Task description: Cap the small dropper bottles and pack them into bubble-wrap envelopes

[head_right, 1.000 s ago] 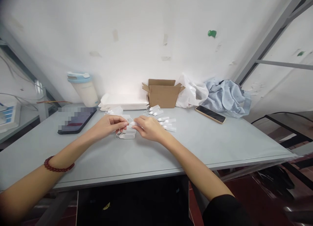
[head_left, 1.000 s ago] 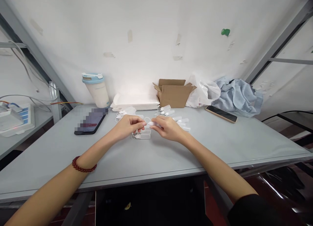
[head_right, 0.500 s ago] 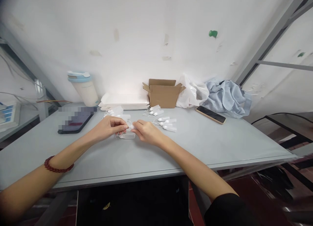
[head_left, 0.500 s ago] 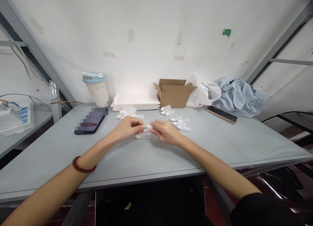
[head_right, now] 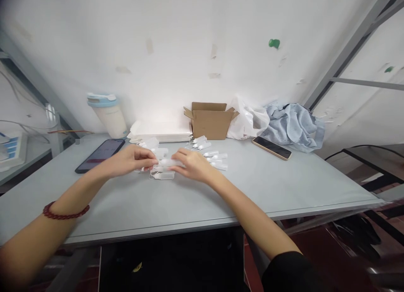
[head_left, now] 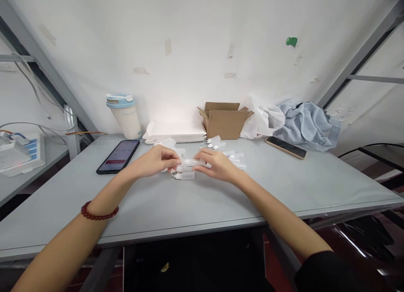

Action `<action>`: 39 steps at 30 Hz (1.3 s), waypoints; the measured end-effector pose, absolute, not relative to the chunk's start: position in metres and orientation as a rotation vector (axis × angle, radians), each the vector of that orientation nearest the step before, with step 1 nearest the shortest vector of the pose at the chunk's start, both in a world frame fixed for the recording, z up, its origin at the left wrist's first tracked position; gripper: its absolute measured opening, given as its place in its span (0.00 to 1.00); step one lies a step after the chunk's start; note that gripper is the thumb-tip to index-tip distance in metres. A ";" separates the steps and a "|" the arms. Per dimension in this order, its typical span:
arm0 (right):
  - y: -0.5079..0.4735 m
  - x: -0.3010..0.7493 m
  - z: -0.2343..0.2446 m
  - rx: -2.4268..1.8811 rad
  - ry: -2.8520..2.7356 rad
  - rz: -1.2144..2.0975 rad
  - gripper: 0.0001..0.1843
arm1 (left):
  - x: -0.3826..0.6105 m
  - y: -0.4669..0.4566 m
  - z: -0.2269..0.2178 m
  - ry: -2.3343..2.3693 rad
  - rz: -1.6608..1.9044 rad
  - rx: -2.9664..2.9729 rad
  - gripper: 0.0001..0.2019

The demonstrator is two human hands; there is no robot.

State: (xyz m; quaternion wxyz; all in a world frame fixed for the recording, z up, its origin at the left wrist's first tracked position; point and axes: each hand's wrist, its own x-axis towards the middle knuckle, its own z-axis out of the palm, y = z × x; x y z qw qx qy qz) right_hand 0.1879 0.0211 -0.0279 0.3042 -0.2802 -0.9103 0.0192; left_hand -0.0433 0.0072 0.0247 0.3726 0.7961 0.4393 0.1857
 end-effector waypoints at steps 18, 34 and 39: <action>0.055 0.253 0.000 -1.682 -2.306 0.227 0.11 | -0.055 0.024 0.009 1.531 0.267 2.222 0.13; 0.066 0.254 -0.017 -1.852 -2.386 0.173 0.14 | -0.048 0.021 0.011 1.655 0.529 2.134 0.17; 0.064 0.249 -0.016 -1.673 -2.387 0.202 0.14 | -0.043 0.018 0.009 1.639 0.584 2.125 0.19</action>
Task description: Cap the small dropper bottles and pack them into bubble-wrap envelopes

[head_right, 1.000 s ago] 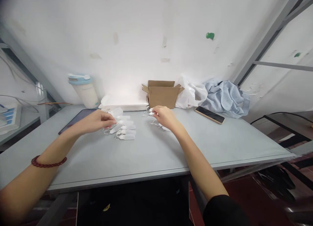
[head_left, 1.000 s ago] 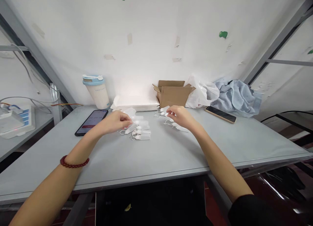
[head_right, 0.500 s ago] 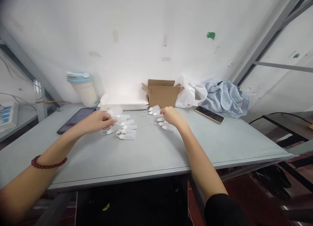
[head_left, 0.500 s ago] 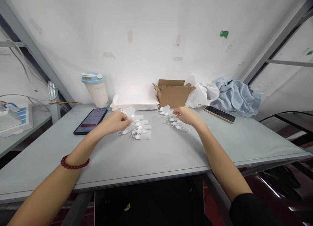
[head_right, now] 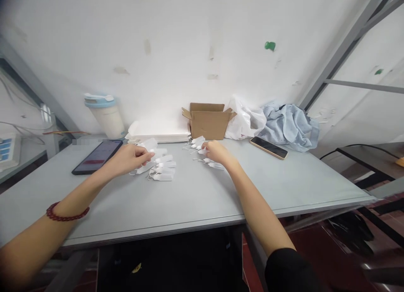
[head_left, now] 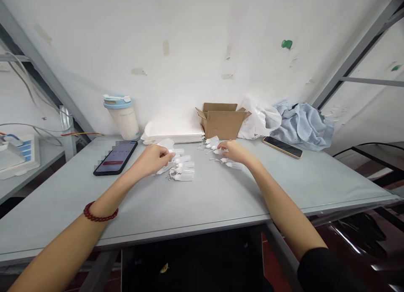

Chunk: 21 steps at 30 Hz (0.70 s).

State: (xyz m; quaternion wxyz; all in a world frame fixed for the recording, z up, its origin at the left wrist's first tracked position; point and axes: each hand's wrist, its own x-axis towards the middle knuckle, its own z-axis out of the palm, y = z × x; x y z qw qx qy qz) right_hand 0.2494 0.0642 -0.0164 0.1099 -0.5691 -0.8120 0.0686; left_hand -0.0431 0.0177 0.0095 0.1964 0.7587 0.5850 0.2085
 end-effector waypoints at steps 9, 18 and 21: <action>0.053 0.234 -0.012 -1.158 -2.251 0.388 0.13 | -0.031 0.011 0.008 1.398 0.651 1.986 0.15; 0.036 0.206 -0.018 -0.863 -2.325 0.293 0.13 | -0.029 0.015 -0.002 1.203 0.587 1.811 0.18; 0.033 0.203 -0.019 -0.816 -2.333 0.240 0.12 | -0.028 0.013 0.000 1.162 0.533 1.728 0.17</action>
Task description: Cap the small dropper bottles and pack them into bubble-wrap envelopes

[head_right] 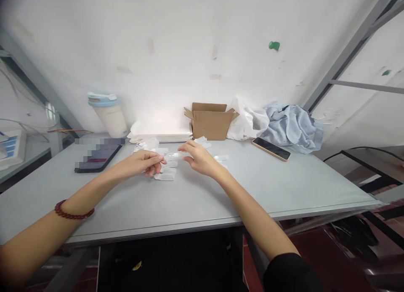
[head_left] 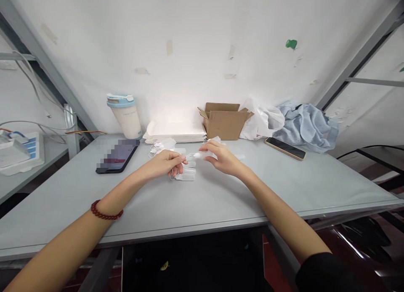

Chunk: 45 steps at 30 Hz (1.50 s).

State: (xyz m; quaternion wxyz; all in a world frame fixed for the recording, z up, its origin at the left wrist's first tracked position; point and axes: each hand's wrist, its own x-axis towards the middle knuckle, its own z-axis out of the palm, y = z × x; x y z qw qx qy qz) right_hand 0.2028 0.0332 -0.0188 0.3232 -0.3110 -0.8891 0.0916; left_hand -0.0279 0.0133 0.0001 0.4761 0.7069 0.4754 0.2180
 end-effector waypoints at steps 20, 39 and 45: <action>0.031 0.199 -0.022 -0.778 -2.290 0.098 0.13 | -0.027 0.012 0.002 1.151 0.666 1.581 0.15; 0.025 0.194 -0.020 -0.693 -2.303 0.114 0.11 | -0.030 0.012 -0.002 1.002 0.654 1.501 0.13; 0.026 0.195 -0.021 -0.678 -2.281 0.096 0.11 | -0.032 0.014 -0.005 1.006 0.666 1.492 0.13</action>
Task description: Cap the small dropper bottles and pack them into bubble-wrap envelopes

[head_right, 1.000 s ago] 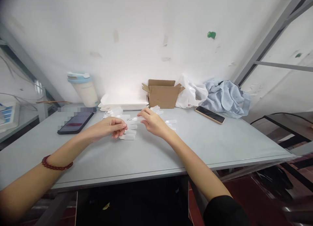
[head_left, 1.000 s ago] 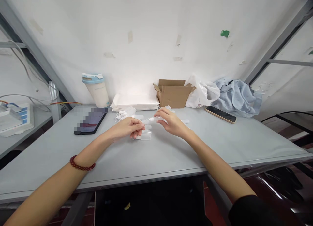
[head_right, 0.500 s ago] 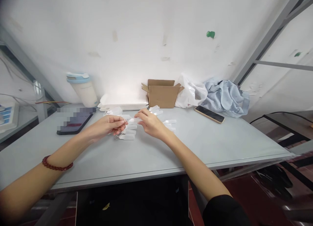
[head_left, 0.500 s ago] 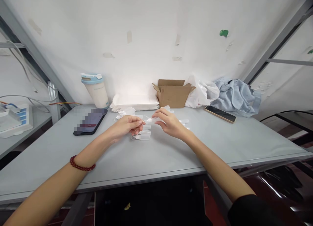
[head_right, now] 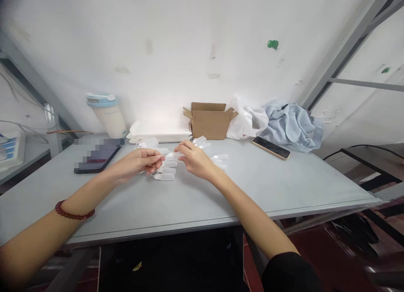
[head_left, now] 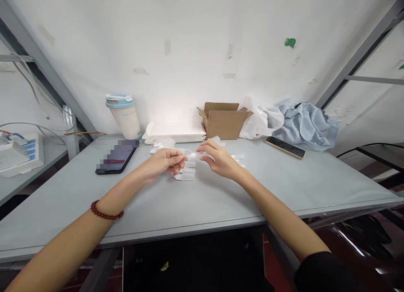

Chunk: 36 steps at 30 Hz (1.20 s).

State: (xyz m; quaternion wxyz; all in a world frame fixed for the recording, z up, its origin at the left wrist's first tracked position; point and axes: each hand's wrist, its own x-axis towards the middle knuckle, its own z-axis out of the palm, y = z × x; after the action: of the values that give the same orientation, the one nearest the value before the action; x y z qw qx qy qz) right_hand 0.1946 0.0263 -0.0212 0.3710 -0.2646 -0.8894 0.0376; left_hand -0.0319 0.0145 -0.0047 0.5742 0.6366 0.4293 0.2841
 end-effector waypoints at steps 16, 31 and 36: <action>0.025 0.193 -0.022 -0.709 -2.317 0.071 0.10 | -0.032 0.015 -0.005 1.035 0.662 1.506 0.12; 0.022 0.185 -0.037 -0.736 -2.369 0.107 0.15 | -0.025 0.011 -0.002 1.124 0.652 1.533 0.10; 0.021 0.183 -0.041 -0.742 -2.380 0.089 0.16 | -0.024 0.010 -0.004 1.143 0.648 1.524 0.10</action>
State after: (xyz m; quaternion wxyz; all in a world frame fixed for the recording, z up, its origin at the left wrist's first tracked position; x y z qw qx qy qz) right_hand 0.1826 0.0211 -0.0412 0.3179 -0.2819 -0.9046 0.0340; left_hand -0.0238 0.0097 -0.0038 0.5354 0.6398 0.4797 0.2719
